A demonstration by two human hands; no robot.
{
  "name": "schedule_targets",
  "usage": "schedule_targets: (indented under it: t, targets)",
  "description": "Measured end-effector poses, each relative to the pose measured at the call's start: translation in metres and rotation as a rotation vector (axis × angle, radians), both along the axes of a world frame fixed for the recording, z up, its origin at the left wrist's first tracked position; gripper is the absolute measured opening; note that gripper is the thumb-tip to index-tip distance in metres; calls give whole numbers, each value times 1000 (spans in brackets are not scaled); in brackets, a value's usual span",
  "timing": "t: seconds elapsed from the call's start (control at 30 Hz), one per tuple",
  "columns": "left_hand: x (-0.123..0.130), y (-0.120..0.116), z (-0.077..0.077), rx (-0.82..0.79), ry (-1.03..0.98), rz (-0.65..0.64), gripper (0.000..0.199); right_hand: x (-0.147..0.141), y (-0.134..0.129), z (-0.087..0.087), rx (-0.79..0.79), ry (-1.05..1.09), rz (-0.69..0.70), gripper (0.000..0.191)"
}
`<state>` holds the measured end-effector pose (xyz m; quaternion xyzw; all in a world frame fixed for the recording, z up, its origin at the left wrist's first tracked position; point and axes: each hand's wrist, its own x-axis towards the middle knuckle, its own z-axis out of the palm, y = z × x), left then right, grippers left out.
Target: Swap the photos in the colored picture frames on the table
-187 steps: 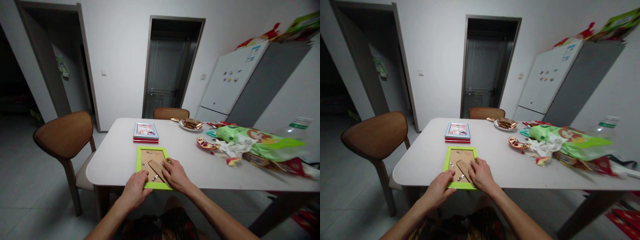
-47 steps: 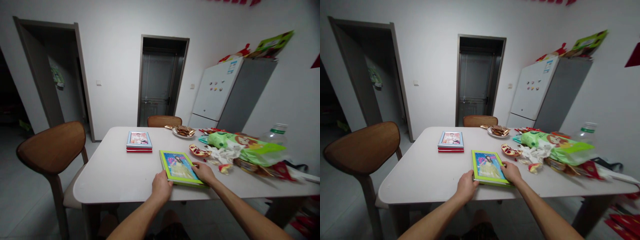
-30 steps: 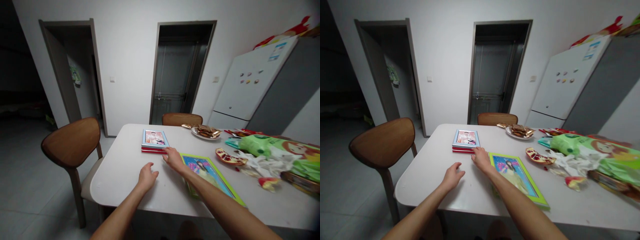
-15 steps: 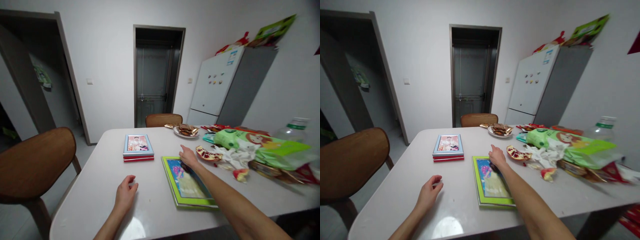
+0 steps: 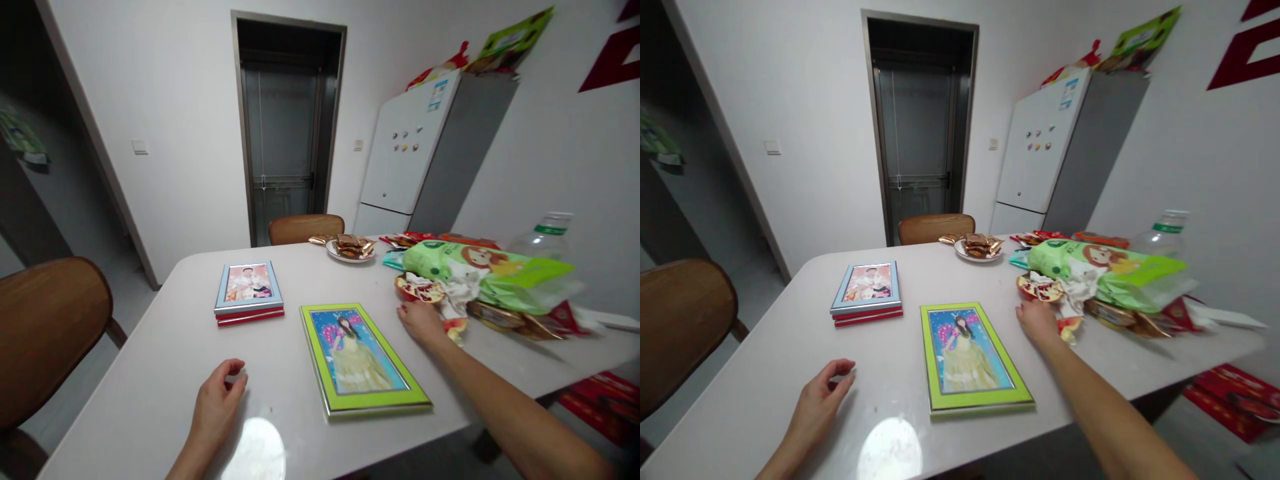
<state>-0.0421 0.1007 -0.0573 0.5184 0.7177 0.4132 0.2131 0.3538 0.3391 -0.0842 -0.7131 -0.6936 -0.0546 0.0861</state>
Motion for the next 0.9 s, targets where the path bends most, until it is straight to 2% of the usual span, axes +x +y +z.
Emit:
schedule_targets:
  t: [0.23,0.47,0.53,0.63,0.73,0.83,0.9]
  targets:
    - [2,-7,8,54,-25,-16,21,-8,-22,-7,-41,-105,153,27]
    - [0,-12,-2,133,-8,-57,17,1,-81,-22,6,-31,306,24]
    - [0,-12,-6,146,14,-67,17,3,-92,-17,1,-12,279,21]
    - [0,-15,-11,158,35,-72,16,4,-99,1,-100,34,214,12]
    - [1,-26,-12,165,27,-72,15,2,-110,17,-195,115,257,13]
    - [0,-42,-12,176,11,-70,14,-13,-138,26,-202,226,310,11]
    - [-1,-51,-12,183,-1,-64,14,-35,-169,37,-266,373,309,7]
